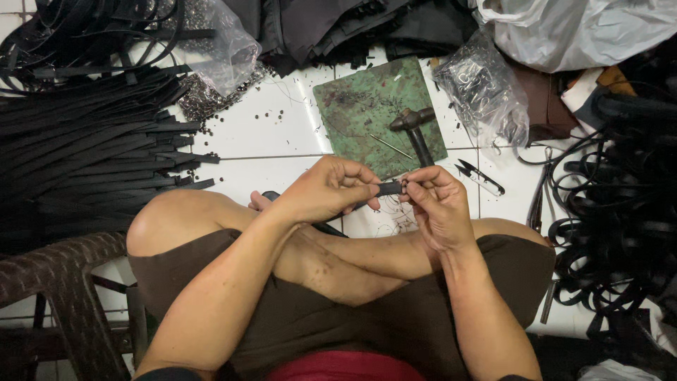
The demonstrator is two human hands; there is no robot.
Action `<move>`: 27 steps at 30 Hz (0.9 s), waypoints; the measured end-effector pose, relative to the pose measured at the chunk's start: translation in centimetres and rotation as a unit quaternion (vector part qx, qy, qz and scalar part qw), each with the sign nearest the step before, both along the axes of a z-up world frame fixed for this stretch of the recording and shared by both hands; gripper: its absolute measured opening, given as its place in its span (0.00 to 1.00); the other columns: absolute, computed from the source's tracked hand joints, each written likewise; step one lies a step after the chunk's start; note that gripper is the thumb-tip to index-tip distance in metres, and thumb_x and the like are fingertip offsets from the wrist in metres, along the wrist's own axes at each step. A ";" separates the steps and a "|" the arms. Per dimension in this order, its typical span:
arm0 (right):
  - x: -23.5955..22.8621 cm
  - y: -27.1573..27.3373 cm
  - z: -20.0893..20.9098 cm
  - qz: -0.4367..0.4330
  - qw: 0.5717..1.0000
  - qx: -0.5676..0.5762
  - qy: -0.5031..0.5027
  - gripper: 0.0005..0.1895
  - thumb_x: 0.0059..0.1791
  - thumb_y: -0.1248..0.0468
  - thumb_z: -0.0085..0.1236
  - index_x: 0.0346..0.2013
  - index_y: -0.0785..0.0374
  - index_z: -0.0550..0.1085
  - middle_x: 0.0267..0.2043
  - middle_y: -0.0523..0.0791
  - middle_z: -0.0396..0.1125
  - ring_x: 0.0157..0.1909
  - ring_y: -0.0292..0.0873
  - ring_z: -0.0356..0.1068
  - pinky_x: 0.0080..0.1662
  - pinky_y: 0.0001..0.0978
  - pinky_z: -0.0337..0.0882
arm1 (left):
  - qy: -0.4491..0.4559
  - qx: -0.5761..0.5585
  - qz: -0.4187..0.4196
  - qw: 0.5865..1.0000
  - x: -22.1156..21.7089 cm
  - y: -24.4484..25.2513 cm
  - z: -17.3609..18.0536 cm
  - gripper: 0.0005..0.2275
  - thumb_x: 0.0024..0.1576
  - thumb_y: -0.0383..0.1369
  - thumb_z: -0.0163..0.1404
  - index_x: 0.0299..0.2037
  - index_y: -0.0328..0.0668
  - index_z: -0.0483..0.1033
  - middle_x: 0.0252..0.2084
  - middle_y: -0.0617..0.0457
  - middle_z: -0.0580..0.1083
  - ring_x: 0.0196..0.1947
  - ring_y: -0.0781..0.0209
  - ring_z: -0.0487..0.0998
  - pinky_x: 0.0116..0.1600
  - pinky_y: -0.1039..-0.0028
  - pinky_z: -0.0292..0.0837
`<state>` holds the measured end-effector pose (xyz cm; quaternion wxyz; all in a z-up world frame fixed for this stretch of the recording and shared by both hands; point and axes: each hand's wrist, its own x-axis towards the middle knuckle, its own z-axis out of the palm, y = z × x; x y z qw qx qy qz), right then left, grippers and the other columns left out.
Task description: The person sits cross-legged and repeatedly assembles black straps by inserting a metal rivet, placing a metal loop, and hammering the rivet to secure the loop. They use scissors to trim the strap ends and a hammer to fasten the hardware.
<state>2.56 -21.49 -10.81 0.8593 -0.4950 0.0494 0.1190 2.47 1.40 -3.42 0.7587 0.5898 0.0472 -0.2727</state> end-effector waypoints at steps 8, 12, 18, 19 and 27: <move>-0.3 -0.4 -2.2 0.026 0.999 0.000 0.025 0.08 0.50 0.76 0.58 0.42 0.78 0.73 0.37 0.59 0.74 0.34 0.44 0.78 0.40 0.29 0.82 | -0.009 0.017 -0.009 1.000 0.0 -0.1 0.4 0.07 0.53 0.24 0.54 0.39 0.35 0.82 0.27 0.47 0.80 0.16 0.74 0.69 0.25 0.86 0.64; 0.0 -0.2 -2.3 0.054 0.997 -0.008 0.049 0.09 0.51 0.73 0.58 0.43 0.79 0.74 0.34 0.56 0.73 0.32 0.44 0.78 0.38 0.28 0.82 | -0.030 0.035 -0.026 0.999 -0.1 0.1 0.8 0.06 0.54 0.24 0.53 0.39 0.36 0.82 0.26 0.49 0.80 0.16 0.74 0.69 0.25 0.87 0.64; 0.0 -1.0 -2.1 0.122 0.988 0.032 0.089 0.09 0.51 0.72 0.57 0.43 0.77 0.74 0.35 0.55 0.73 0.30 0.44 0.78 0.33 0.28 0.82 | -0.052 0.058 -0.067 0.995 0.1 -0.3 -1.2 0.05 0.55 0.26 0.54 0.37 0.41 0.83 0.27 0.51 0.81 0.17 0.74 0.67 0.27 0.86 0.64; 0.0 -1.1 -2.4 0.122 0.988 0.032 0.090 0.09 0.51 0.72 0.57 0.43 0.77 0.74 0.35 0.55 0.73 0.30 0.44 0.78 0.33 0.28 0.82 | -0.052 0.057 -0.067 0.995 0.2 -0.3 -0.9 0.05 0.55 0.26 0.54 0.37 0.41 0.83 0.27 0.51 0.81 0.17 0.74 0.67 0.27 0.86 0.64; 0.3 0.6 -1.5 0.049 0.995 -0.004 0.082 0.09 0.53 0.70 0.57 0.44 0.75 0.73 0.32 0.51 0.72 0.28 0.41 0.77 0.31 0.24 0.81 | -0.067 0.112 -0.074 0.989 0.7 -0.5 -1.8 0.05 0.54 0.29 0.52 0.36 0.45 0.83 0.25 0.56 0.80 0.20 0.73 0.67 0.28 0.86 0.61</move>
